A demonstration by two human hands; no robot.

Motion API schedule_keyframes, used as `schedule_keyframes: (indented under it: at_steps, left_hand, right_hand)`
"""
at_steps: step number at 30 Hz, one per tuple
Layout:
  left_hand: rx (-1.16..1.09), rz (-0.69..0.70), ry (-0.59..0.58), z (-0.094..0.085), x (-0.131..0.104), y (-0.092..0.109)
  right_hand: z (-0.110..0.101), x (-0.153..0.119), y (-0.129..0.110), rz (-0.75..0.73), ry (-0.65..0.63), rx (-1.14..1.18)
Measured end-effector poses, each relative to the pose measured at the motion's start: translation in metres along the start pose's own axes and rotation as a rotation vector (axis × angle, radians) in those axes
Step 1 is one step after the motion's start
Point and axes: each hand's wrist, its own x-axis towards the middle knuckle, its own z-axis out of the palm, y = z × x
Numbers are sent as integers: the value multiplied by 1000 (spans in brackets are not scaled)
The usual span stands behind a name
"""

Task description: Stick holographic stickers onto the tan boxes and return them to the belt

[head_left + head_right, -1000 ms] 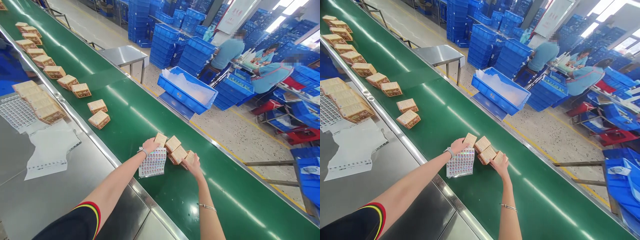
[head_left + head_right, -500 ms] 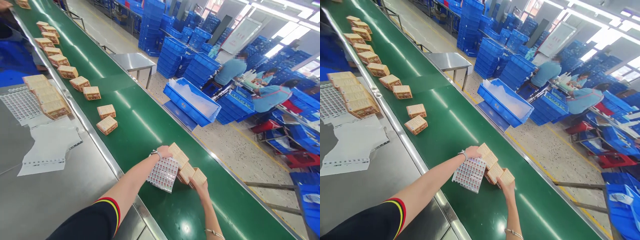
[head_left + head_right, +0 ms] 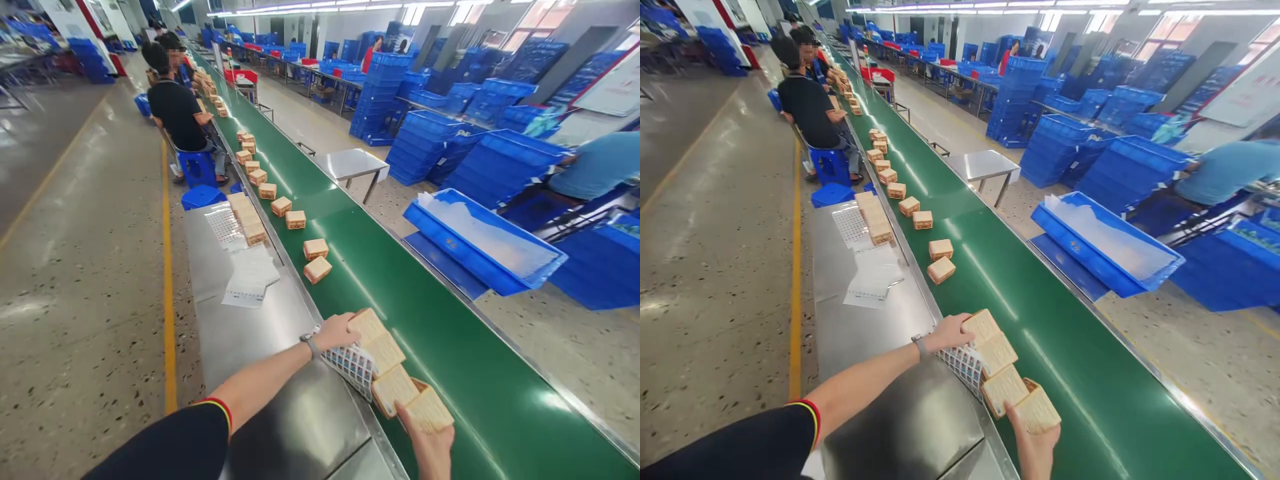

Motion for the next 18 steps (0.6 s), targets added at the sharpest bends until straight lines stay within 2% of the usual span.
schedule_keyframes:
  at_steps: [4, 6, 8, 11, 14, 16, 18]
  left_hand:
    - [-61, -53, 127, -74, -50, -59]
    - [-90, -63, 140, -112, -63, -85]
    - [-102, -74, 149, -150, -66, -107]
    - [-87, -98, 166, -207, -52, -136]
    - [-46, -134, 180, -259, -24, -160]
    - [0, -163, 183, -287, -2, -174]
    - [61, -202, 179, -305, 19, -187]
  right_hand:
    - [73, -53, -38, 135, 33, -98]
    - [113, -73, -61, 89, 22, -67]
    - [156, -86, -85, 16, -3, -9]
    - [224, -90, -120, -57, -36, 56]
    - [290, -78, -150, -87, -42, 69]
    - [328, -63, -165, -99, -26, 53]
    - [357, -47, -172, -122, -19, 29]
